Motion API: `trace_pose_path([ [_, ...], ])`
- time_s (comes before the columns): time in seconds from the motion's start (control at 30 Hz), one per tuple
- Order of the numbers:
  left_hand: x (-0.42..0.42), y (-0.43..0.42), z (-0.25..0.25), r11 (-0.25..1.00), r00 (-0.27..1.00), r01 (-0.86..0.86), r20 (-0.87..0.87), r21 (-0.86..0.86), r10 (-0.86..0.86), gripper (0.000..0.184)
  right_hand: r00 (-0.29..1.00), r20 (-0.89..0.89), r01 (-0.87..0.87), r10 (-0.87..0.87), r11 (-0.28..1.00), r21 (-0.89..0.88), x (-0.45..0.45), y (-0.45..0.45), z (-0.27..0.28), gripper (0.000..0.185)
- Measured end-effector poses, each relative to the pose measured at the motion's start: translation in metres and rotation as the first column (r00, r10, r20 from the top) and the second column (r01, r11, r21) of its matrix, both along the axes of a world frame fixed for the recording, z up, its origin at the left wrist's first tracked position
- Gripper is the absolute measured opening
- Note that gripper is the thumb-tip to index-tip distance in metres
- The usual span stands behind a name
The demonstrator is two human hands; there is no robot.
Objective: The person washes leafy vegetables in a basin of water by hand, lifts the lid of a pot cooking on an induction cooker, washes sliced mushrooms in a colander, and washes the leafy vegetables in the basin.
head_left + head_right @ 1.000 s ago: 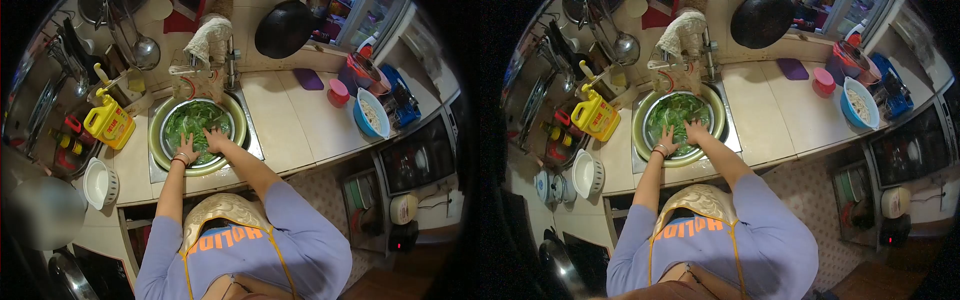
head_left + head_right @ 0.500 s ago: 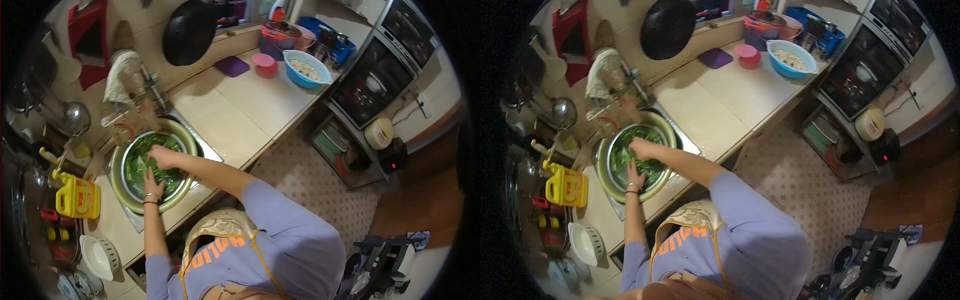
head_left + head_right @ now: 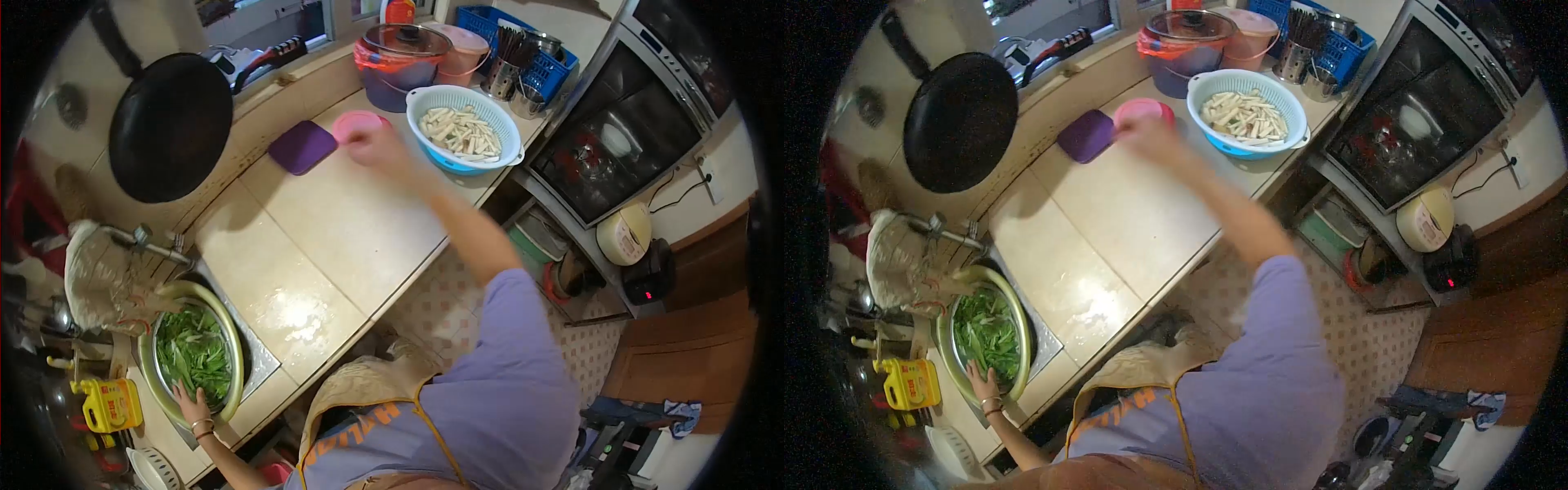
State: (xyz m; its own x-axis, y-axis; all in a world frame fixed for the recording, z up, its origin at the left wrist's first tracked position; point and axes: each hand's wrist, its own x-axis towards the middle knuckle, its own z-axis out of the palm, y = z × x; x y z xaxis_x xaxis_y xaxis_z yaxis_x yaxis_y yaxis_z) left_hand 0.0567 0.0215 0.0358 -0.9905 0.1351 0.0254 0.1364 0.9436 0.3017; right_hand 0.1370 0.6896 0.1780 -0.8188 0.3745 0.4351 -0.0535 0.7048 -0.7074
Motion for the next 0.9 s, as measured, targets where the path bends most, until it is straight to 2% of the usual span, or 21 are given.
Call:
trace_pose_path([
  [0.03,0.005,0.005,-0.003,0.999,0.999,-0.034,-0.04,0.005,0.034,0.059,0.991,0.073,0.112,-0.114,0.993,0.034,0.02,0.055,0.005,0.019],
  [0.07,0.01,0.02,0.0,0.961,0.986,-0.161,0.085,0.224,0.145,0.055,0.944,0.201,0.246,-0.261,0.964,0.1,0.041,0.095,0.004,0.02],
  [0.1,0.018,0.042,0.006,0.858,0.947,-0.306,0.226,0.413,0.229,0.052,0.924,0.265,0.251,-0.277,0.96,0.128,0.054,0.141,-0.008,0.017],
  [0.13,0.026,0.055,0.012,0.695,0.886,-0.452,0.369,0.559,0.279,0.048,0.859,0.377,0.279,-0.348,0.933,0.227,0.066,0.17,-0.012,0.017],
  [0.17,0.012,0.023,-0.041,0.555,0.911,-0.413,0.31,0.723,0.273,0.042,0.778,0.467,0.291,-0.421,0.899,0.327,0.074,0.19,-0.016,0.018],
  [0.27,0.015,0.047,-0.021,0.586,0.843,-0.533,0.323,0.611,0.43,0.04,0.693,0.596,0.187,-0.405,0.9,0.394,0.084,0.218,-0.034,0.016],
  [0.37,0.014,0.069,-0.003,0.555,0.741,-0.67,0.403,0.494,0.537,0.036,0.68,0.575,0.238,-0.454,0.88,0.412,0.087,0.219,-0.05,0.015],
  [0.47,-0.008,0.028,-0.053,0.766,0.865,-0.502,0.22,0.402,0.451,0.033,0.681,0.567,0.241,-0.464,0.873,0.424,0.087,0.215,-0.05,0.014],
  [0.53,-0.001,0.046,-0.04,0.785,0.857,-0.515,0.213,0.344,0.469,0.029,0.695,0.553,0.271,-0.459,0.88,0.391,0.087,0.215,-0.052,0.014],
  [0.67,0.004,0.052,-0.037,0.798,0.851,-0.523,0.235,0.3,0.469,0.029,0.757,0.515,0.277,-0.402,0.911,0.305,0.084,0.227,-0.061,0.012],
  [0.77,0.009,0.063,-0.027,0.806,0.842,-0.534,0.249,0.254,0.479,0.029,0.835,0.426,0.276,-0.348,0.935,0.224,0.087,0.243,-0.045,0.013],
  [0.87,0.013,0.068,-0.024,0.807,0.845,-0.529,0.253,0.261,0.472,0.031,0.876,0.397,0.321,-0.275,0.945,-0.053,0.084,0.263,-0.015,0.016],
  [0.9,0.013,0.068,-0.024,0.806,0.848,-0.525,0.252,0.274,0.467,0.031,0.896,0.353,0.321,-0.269,0.942,-0.098,0.079,0.265,-0.003,0.016],
])
